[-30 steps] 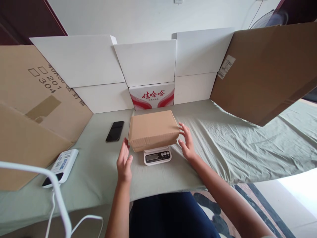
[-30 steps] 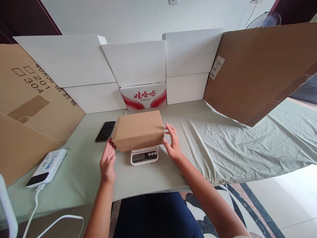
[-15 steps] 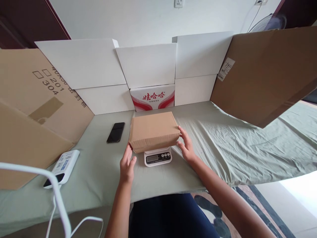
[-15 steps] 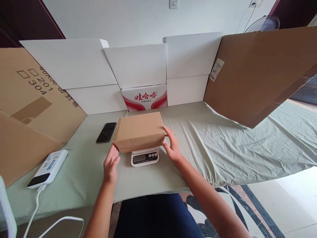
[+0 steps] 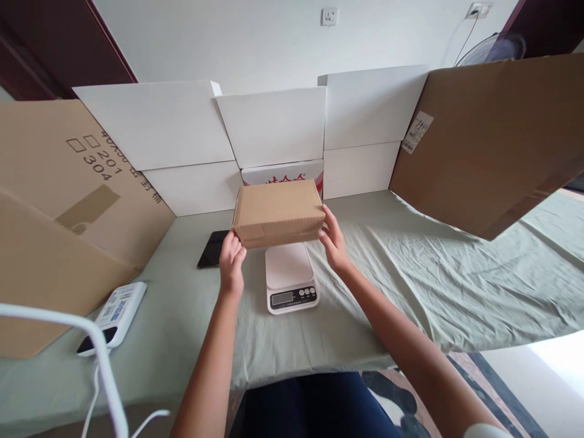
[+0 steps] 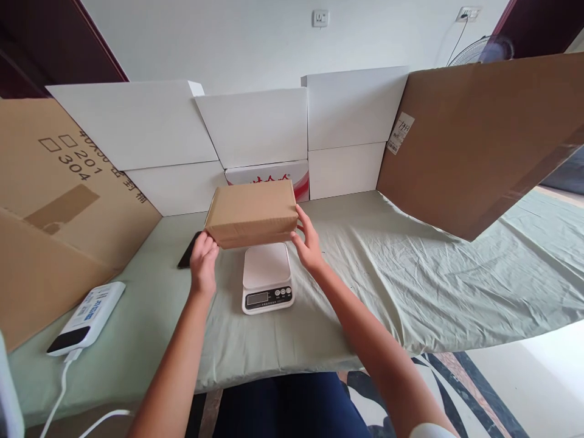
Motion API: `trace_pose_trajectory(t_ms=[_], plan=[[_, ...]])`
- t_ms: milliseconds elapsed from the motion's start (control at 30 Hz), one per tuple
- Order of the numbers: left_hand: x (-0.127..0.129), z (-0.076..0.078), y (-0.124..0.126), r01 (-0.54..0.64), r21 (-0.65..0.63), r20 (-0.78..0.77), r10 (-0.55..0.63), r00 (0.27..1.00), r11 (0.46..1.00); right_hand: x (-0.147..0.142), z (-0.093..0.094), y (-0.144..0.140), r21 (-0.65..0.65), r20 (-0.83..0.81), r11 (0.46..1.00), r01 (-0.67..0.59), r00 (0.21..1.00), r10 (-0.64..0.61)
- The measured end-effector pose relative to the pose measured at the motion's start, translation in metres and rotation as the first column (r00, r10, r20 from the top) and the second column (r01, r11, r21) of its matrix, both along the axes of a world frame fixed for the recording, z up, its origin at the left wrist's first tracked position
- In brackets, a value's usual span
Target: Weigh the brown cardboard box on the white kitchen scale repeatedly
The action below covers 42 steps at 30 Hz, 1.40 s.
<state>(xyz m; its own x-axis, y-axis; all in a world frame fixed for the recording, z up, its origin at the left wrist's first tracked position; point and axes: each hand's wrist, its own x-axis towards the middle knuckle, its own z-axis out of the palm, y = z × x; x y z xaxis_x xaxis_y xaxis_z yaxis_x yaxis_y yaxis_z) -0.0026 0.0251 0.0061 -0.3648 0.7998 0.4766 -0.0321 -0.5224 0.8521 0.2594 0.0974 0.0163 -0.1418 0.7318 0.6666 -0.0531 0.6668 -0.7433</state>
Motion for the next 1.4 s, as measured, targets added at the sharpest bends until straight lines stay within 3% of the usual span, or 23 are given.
trace_pose_trajectory(t_ms=[167,333,867,1400], plan=[[0.002,-0.033,0.054,-0.031,-0.084,0.083,0.038,0.996,0.996,-0.024,-0.035,0.048,-0.101,-0.045,0.995,-0.011,0.999,0.006],[-0.001,-0.056,0.060,-0.019,-0.136,0.072,0.029,0.997,0.991,-0.026,-0.055,0.053,-0.163,-0.052,0.986,-0.020,0.999,0.012],[-0.003,-0.056,0.060,-0.032,-0.170,0.056,0.042,0.998,0.985,-0.027,-0.050,0.049,-0.260,-0.071,0.965,-0.046,0.997,0.029],[-0.007,-0.055,0.057,-0.044,-0.144,0.051,0.051,0.997,0.989,-0.026,-0.052,0.049,-0.228,-0.030,0.974,-0.001,1.000,-0.006]])
